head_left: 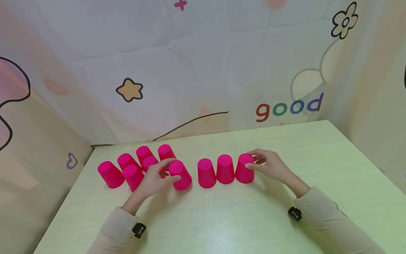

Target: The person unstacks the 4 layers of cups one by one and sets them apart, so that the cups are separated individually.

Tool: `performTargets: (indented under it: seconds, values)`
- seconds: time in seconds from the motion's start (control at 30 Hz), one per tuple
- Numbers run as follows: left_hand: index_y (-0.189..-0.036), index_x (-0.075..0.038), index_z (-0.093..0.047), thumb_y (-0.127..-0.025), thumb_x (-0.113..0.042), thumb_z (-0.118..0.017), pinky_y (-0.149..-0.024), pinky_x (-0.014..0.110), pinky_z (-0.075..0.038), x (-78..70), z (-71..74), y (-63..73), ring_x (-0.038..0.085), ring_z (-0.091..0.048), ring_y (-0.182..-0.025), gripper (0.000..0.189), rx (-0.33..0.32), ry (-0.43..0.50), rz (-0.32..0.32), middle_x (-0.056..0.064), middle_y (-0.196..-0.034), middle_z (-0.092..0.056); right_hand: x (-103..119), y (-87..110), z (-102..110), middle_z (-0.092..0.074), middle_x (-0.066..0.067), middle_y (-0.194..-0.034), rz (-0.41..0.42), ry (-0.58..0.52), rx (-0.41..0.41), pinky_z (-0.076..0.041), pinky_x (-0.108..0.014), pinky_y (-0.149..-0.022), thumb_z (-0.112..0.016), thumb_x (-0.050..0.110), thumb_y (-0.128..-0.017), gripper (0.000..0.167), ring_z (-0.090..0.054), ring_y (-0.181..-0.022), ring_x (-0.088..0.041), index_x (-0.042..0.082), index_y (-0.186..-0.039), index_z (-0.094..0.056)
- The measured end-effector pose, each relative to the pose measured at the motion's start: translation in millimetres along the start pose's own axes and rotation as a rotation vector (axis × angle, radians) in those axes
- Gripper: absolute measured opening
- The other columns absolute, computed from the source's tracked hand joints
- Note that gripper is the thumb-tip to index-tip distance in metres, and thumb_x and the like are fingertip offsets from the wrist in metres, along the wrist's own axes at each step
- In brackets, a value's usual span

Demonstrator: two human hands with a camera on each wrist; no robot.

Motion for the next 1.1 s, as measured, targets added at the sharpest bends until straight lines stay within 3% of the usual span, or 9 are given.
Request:
performTargets:
  seconds: [0.33, 0.73, 0.93, 1.1]
  values:
    - [-0.127, -0.015, -0.051, -0.075, -0.027, -0.075, -0.074, 0.034, -0.052, 3.2, 14.8, 16.4, 0.024, -0.053, -0.102, 0.058, -0.015, -0.008, 0.038, 0.003, -0.116, -0.055, -2, -0.5, 0, -0.062, -0.014, -0.101, 0.004, -0.003, -0.002, -0.052, -0.032, -0.068, -0.071, 0.021, -0.08, 0.045, -0.059, -0.086, -0.026, 0.001, -0.117, -0.056]
    - [-0.124, -0.011, -0.052, -0.074, -0.025, -0.076, -0.069, 0.031, -0.051, 11.6, 31.6, 30.5, 0.024, -0.055, -0.09, 0.058, -0.025, -0.023, 0.028, 0.005, -0.107, -0.058, 1, -0.2, 2, -0.062, -0.014, -0.101, 0.001, -0.001, -0.001, -0.052, -0.032, -0.068, -0.07, 0.021, -0.08, 0.046, -0.059, -0.086, -0.026, 0.001, -0.118, -0.056]
    - [-0.127, -0.01, -0.05, -0.075, -0.027, -0.075, -0.072, 0.027, -0.051, 16.9, 40.2, 43.4, 0.024, -0.057, -0.095, 0.06, -0.03, -0.001, 0.06, 0.008, -0.115, -0.056, -1, -1.5, 0, -0.062, -0.014, -0.101, 0.002, -0.007, -0.002, -0.052, -0.032, -0.068, -0.071, 0.021, -0.079, 0.046, -0.059, -0.085, -0.025, 0.001, -0.118, -0.056]
    - [-0.125, -0.01, -0.052, -0.076, -0.025, -0.074, -0.072, 0.025, -0.051, 23.0, 49.4, 54.5, 0.024, -0.059, -0.094, 0.056, -0.065, 0.001, 0.048, 0.008, -0.114, -0.056, -3, -1.9, -1, -0.062, -0.014, -0.101, -0.006, -0.013, -0.005, -0.052, -0.032, -0.068, -0.071, 0.02, -0.079, 0.046, -0.059, -0.085, -0.026, 0.001, -0.118, -0.056]
Point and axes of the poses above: each hand's wrist, its own y-axis away from the middle knuckle, its own z-axis out of the back of the hand, x = y × z, the point moved 3 cm from there along -y, towards the middle knuckle
